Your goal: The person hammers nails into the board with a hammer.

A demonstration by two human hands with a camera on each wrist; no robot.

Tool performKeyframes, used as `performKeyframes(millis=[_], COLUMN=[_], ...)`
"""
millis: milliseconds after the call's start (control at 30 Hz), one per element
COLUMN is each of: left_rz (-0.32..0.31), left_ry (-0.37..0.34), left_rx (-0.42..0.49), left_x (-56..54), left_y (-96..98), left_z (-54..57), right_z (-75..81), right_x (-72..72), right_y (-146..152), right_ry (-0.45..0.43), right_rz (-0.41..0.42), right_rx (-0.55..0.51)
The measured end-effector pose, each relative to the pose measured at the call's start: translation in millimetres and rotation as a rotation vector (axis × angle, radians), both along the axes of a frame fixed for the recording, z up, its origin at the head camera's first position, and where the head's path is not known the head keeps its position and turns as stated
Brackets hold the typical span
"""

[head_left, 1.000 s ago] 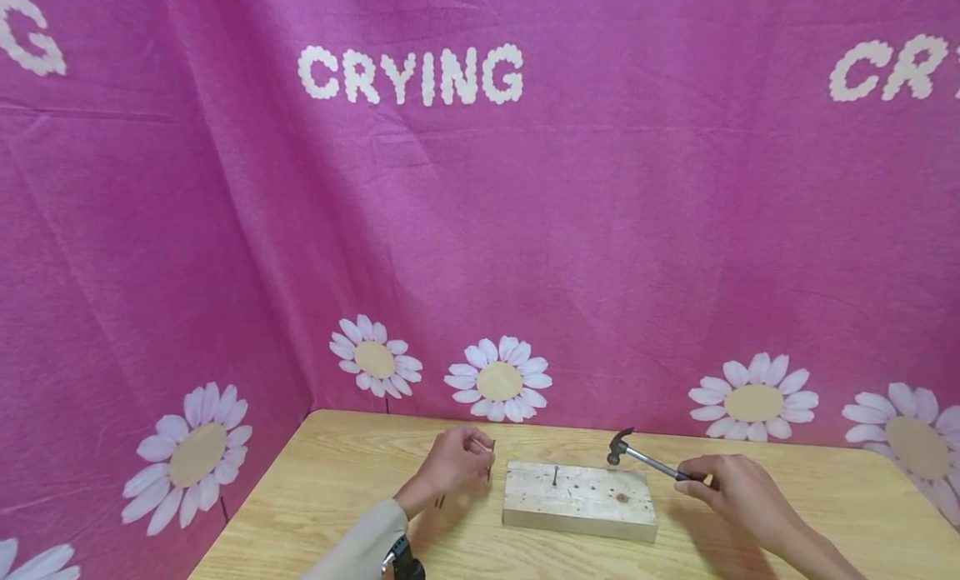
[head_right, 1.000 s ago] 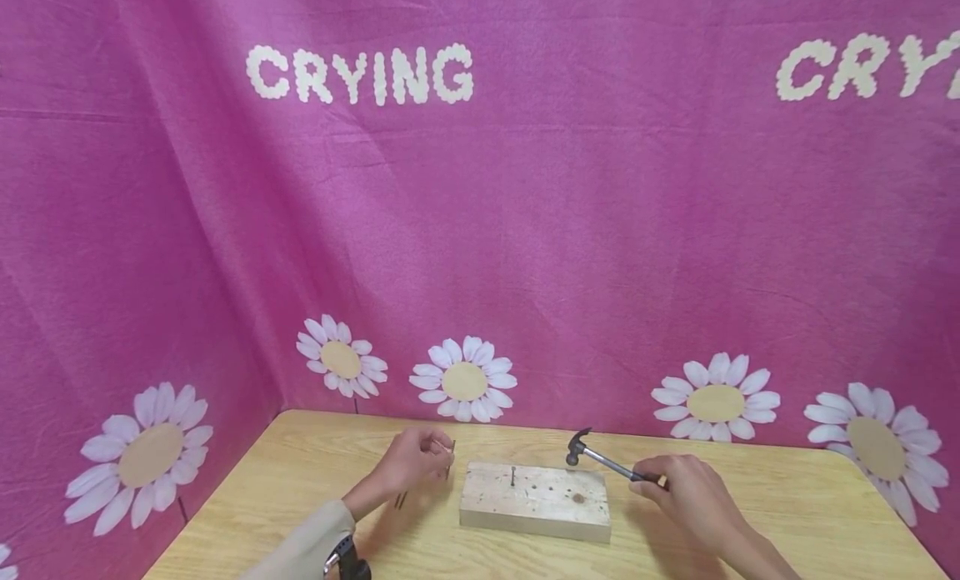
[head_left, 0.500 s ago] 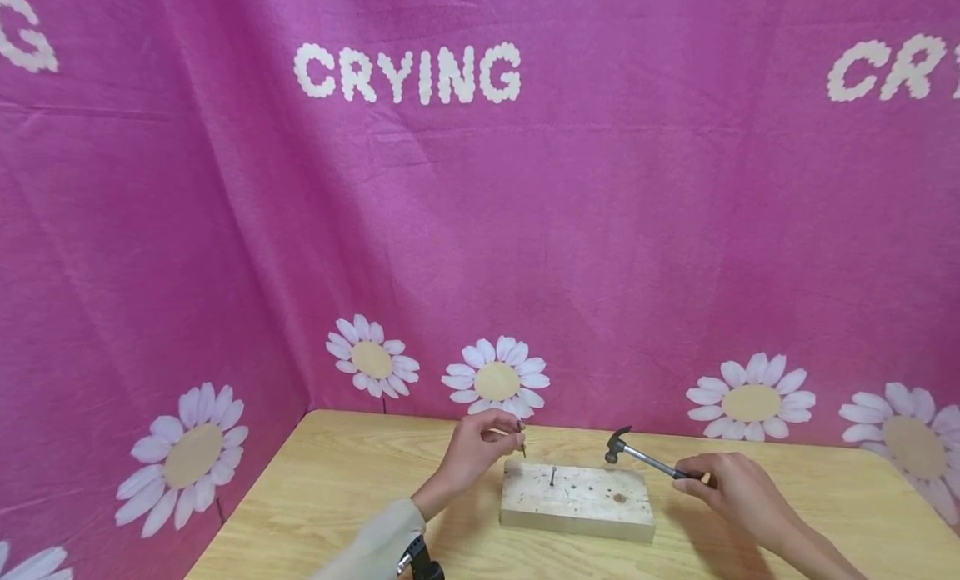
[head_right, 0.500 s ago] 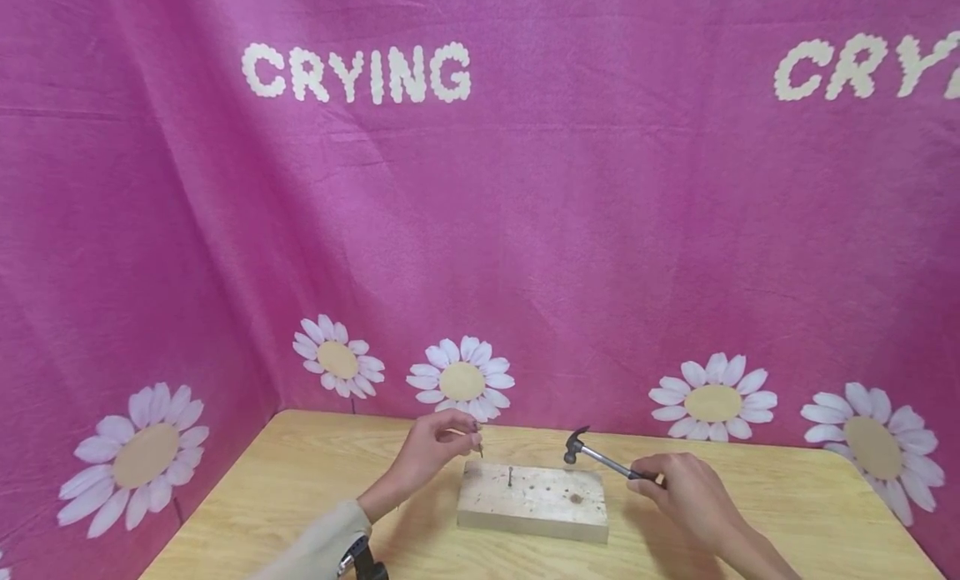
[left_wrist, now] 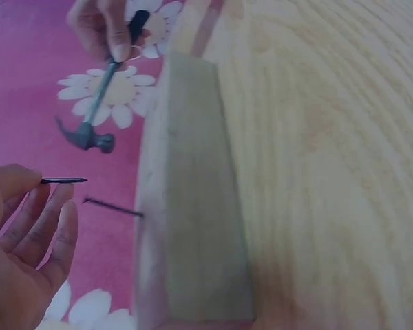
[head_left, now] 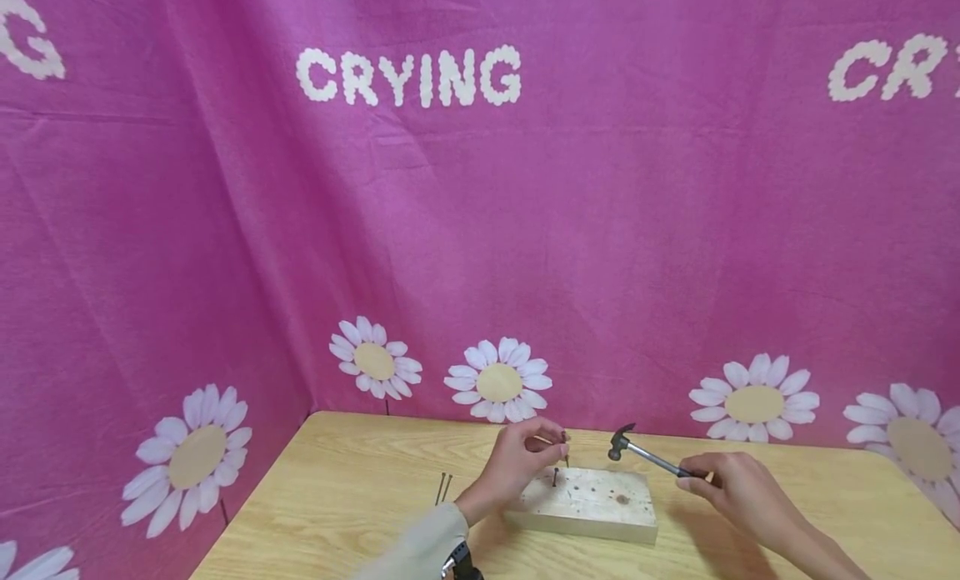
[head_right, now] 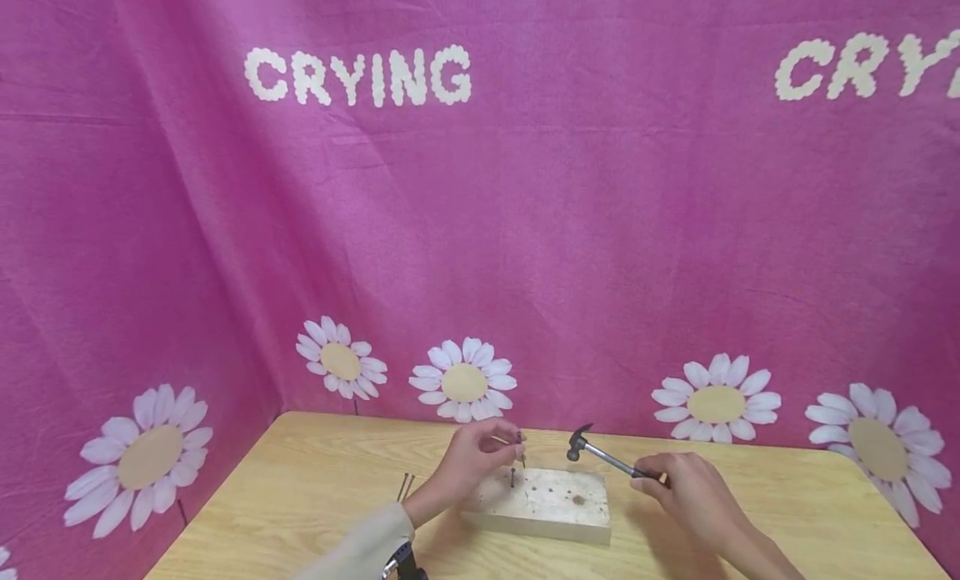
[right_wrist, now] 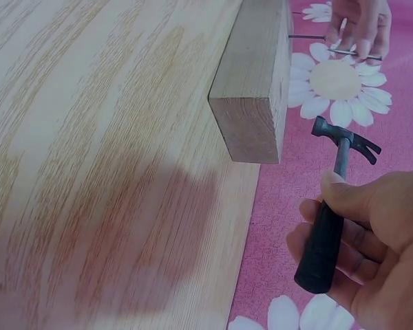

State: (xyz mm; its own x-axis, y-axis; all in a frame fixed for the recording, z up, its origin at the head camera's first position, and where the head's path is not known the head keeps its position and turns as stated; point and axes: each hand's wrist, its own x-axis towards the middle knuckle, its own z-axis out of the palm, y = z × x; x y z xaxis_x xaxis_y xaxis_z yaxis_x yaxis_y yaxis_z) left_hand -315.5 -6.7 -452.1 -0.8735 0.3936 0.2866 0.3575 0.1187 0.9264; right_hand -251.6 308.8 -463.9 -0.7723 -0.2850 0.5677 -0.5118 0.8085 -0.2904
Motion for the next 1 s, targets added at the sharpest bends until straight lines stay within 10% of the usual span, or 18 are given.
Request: performKeyframes(millis=[1000], left_rz=[-0.008], left_ry=[0.082], left_rx=[-0.080], left_x=[7.4], left_y=[14.6], left_z=[-34.4], right_z=[8.5], right_x=[3.2], right_y=[-6], right_ry=[0.060], right_rz=[0.009], right_rx=[-0.002])
